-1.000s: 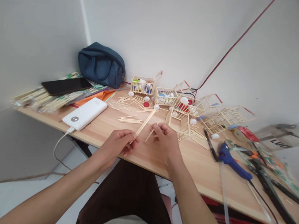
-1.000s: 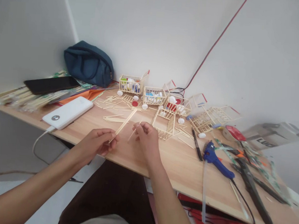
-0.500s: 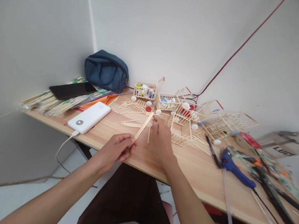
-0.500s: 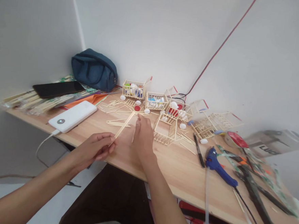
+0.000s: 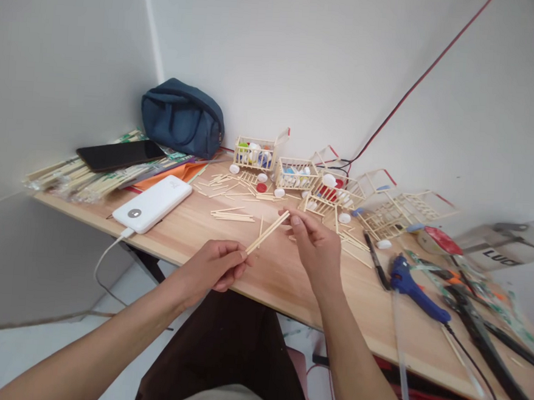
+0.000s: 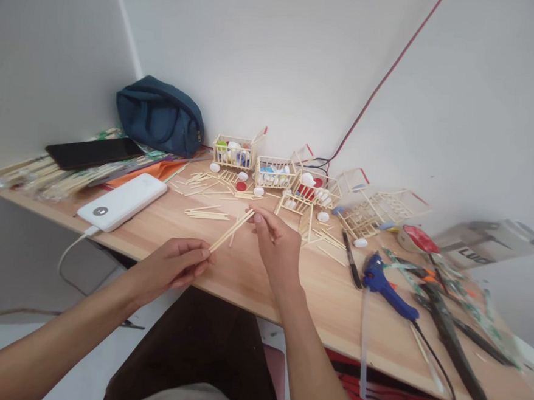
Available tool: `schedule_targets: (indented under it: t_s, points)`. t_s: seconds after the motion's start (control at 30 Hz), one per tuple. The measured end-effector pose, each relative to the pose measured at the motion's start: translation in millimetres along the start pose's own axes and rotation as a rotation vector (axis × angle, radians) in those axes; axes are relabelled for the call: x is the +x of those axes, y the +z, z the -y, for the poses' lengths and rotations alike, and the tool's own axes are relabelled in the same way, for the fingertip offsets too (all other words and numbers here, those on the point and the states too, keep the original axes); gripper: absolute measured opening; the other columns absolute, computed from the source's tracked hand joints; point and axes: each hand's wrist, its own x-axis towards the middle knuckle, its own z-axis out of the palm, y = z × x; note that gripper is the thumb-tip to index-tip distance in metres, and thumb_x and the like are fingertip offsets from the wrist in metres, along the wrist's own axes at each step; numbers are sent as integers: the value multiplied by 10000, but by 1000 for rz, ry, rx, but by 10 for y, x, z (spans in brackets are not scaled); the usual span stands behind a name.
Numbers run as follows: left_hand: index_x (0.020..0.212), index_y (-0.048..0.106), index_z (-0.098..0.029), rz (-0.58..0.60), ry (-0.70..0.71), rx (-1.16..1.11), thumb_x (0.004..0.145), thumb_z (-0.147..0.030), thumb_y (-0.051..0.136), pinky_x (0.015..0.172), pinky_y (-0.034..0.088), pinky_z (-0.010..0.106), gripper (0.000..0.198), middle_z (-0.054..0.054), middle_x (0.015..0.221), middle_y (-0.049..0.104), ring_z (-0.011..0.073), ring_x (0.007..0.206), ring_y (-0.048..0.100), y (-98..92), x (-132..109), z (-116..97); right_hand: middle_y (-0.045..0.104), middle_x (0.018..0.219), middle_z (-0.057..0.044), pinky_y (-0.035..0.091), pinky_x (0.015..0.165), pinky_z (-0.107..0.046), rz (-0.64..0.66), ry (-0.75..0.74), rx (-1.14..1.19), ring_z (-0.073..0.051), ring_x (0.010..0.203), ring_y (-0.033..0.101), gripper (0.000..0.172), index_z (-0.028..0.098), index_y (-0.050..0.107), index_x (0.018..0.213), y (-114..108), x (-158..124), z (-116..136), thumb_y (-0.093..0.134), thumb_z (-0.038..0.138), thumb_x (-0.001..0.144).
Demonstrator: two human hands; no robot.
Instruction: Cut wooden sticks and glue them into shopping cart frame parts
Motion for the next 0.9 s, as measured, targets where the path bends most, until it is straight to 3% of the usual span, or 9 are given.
schedule_targets:
  t_s: [0.13,0.23,0.37,0.43,0.53,0.63,0.7,0.9]
  points:
    - [761,590,-139,-12,6,137,794,-392,553,406,188,178,258,-73,531,418,31,402,296,74,18,-19,696,714,-30,494,561,-265,-22,106,62,-144,612,613,237,193,675,815,-158,-28,-39,628,425,831]
    - [749,593,-158,-18,20,291,798,-379,513,422,221,189,240,-74,495,397,63,425,324,107,47,-20,649,590,-18,439,480,-245,84,225,62,-116,489,542,308,180,625,703,-367,-39,-80,670,475,777]
    - [668,555,-178,29,129,564,804,-325,481,479,244,210,213,-57,523,410,92,496,357,123,67,-46,673,625,-35,455,518,-262,347,274,-80,-144,552,593,324,183,639,686,-716,-113,-71,649,489,792]
    - [596,479,-179,103,203,709,809,-294,473,511,243,220,243,-50,551,388,97,539,359,142,79,-73,724,787,-53,486,631,-298,383,160,-215,-182,715,649,250,204,699,794,-819,-178,-20,618,437,838]
    - [563,382,-181,218,284,849,822,-251,450,529,232,233,276,-46,561,352,101,558,357,207,114,-112,722,1034,-49,457,834,-342,362,-137,-415,-207,961,638,202,258,728,998,-797,-288,92,582,345,891]
    - [576,397,-181,292,351,959,833,-214,432,543,232,243,261,-40,552,393,106,557,392,300,152,-140,737,921,-32,432,791,-331,563,-292,-531,-190,863,639,205,267,745,937,-650,-384,177,545,315,927]
    - [587,440,-177,339,388,1021,832,-186,431,560,245,244,245,-33,560,447,109,562,423,364,166,-158,731,827,-27,409,738,-325,659,-275,-608,-188,796,626,200,254,745,877,-572,-432,200,555,299,924]
    - [709,613,-172,472,457,1115,859,-218,470,600,290,248,213,11,677,608,136,631,519,500,187,-225,674,721,-4,366,623,-265,654,2,-588,-152,679,578,113,208,695,744,-563,-533,201,625,197,833]
